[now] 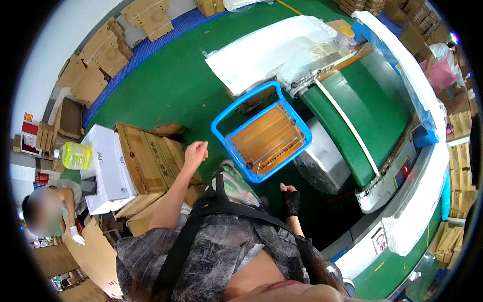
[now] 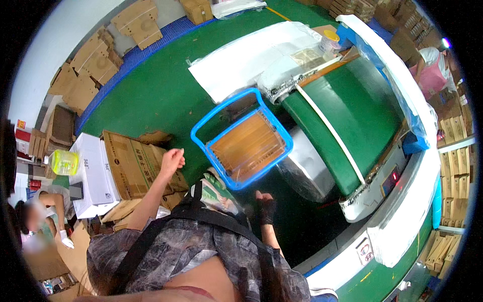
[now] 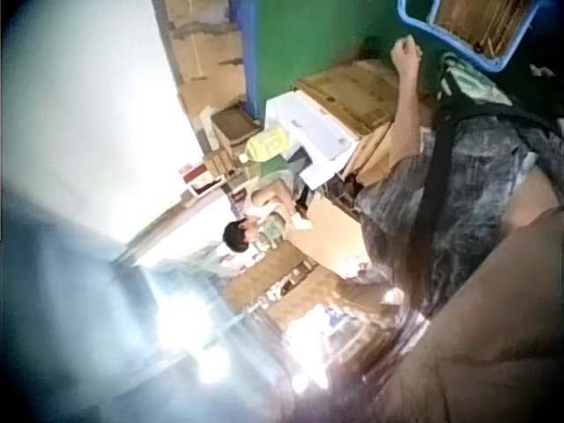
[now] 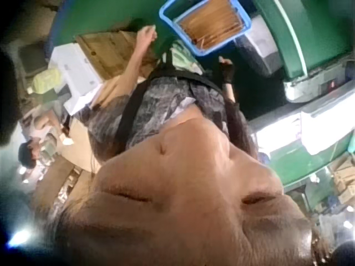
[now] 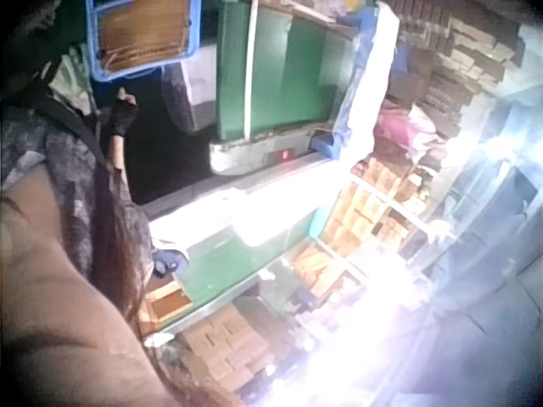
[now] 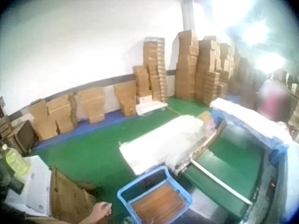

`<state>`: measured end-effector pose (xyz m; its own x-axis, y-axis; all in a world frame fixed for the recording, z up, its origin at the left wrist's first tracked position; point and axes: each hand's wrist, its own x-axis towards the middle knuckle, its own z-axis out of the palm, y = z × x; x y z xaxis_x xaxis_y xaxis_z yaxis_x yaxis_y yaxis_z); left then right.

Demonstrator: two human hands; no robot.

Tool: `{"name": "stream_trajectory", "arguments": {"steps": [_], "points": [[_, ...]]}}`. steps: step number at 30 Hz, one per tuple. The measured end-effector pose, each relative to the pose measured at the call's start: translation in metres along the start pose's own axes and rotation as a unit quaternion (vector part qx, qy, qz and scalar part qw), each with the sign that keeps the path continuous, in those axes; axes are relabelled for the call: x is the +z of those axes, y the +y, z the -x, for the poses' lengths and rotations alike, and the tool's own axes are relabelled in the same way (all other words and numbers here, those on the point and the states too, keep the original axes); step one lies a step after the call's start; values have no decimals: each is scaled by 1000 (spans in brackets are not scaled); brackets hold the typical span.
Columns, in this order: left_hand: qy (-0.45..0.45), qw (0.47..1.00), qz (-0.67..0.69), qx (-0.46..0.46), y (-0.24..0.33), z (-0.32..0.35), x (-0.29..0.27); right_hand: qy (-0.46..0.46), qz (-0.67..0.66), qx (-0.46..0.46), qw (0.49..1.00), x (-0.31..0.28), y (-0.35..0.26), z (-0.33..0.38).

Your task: The person places pairs of shoes into cardboard boxes, wraps them in tissue paper, and closes the boxes. The person handles multiple pairs of shoes and boxes, placing them on a conveyor belt.

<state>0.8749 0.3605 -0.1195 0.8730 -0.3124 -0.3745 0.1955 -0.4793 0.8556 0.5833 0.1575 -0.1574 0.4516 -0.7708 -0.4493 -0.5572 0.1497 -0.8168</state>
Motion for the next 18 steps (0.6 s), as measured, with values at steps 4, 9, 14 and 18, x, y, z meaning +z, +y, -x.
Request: {"name": "stream_trajectory", "arguments": {"steps": [4, 9, 14, 18], "points": [[21, 983, -91, 156, 43, -123, 7, 84, 11, -86, 993, 70, -3, -86], [15, 917, -232, 326, 67, -294, 48, 274, 235, -110, 926, 167, -7, -183], [-121, 821, -384, 406, 62, -459, 121, 353, 411, -27, 840, 208, 7, -211], [-168, 712, -522, 439, 62, -510, 153, 332, 395, -10, 857, 206, -21, -212]]}}
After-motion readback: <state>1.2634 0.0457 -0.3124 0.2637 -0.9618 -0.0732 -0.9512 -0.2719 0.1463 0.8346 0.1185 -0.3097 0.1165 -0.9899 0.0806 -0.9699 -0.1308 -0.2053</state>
